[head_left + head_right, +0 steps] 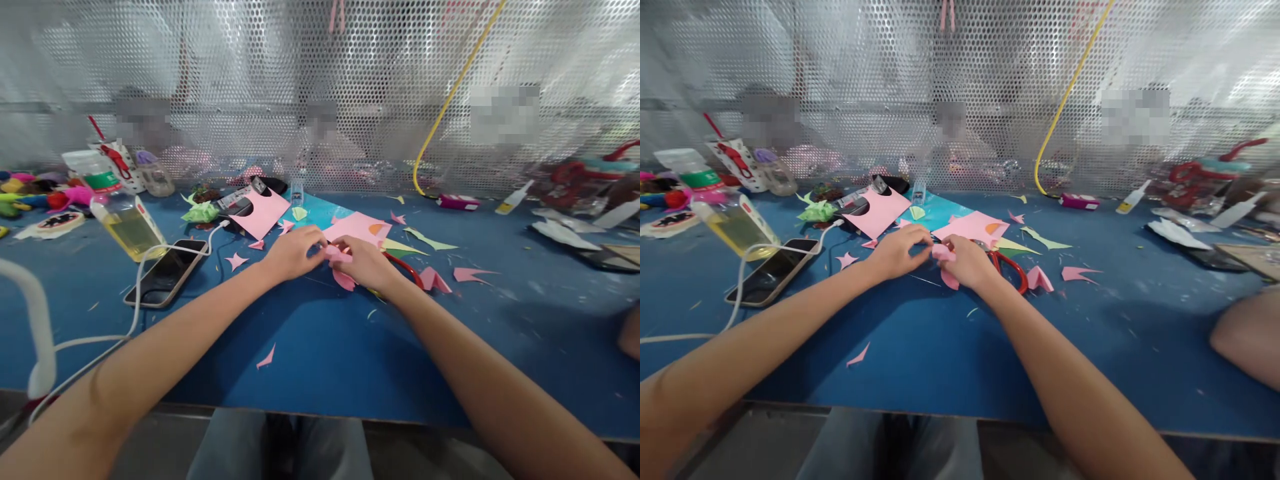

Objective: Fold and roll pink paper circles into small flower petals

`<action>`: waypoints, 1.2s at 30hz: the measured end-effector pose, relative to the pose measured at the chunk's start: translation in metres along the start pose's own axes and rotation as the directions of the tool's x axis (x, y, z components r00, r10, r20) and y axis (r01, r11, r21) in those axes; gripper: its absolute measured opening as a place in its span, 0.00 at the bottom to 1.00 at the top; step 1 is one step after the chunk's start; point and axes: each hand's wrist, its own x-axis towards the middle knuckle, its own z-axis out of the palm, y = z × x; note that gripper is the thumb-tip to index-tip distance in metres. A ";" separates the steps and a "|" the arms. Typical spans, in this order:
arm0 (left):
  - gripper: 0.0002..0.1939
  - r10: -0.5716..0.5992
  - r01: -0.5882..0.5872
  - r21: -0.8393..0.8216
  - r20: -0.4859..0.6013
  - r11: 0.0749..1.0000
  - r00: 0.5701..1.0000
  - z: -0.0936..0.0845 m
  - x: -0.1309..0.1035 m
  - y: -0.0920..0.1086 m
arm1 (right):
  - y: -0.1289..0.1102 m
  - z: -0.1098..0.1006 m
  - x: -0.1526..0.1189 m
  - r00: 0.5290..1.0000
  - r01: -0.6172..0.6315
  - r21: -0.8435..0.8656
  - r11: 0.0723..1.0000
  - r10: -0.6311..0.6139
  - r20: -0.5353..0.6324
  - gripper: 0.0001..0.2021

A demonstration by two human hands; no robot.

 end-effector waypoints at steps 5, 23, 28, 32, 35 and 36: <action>0.13 0.152 -0.143 -0.072 0.142 0.987 0.978 0.003 -0.003 0.022 | 0.014 -0.003 0.008 0.984 -0.098 0.093 0.991 0.111 -0.138 0.20; 0.10 -0.223 0.217 -0.332 0.018 0.918 0.975 0.006 -0.001 0.029 | 0.020 -0.009 0.017 0.959 -0.092 0.592 0.801 0.232 -0.164 0.16; 0.20 -0.528 0.412 -0.600 -0.021 0.686 0.849 0.003 0.006 0.025 | 0.006 -0.008 0.014 0.977 0.000 0.609 0.793 0.129 -0.168 0.14; 0.13 -0.553 0.425 -0.742 0.087 0.519 0.828 -0.014 -0.004 0.021 | -0.012 -0.007 0.005 0.990 0.073 0.593 0.802 0.014 -0.142 0.13; 0.10 -0.561 0.432 -0.773 0.122 0.464 0.819 -0.031 -0.020 0.020 | -0.033 -0.004 -0.008 0.991 0.129 0.557 0.821 -0.083 -0.107 0.12; 0.10 -0.563 0.436 -0.774 0.126 0.460 0.817 -0.037 -0.027 0.020 | -0.040 -0.002 -0.014 0.989 0.149 0.547 0.824 -0.124 -0.083 0.12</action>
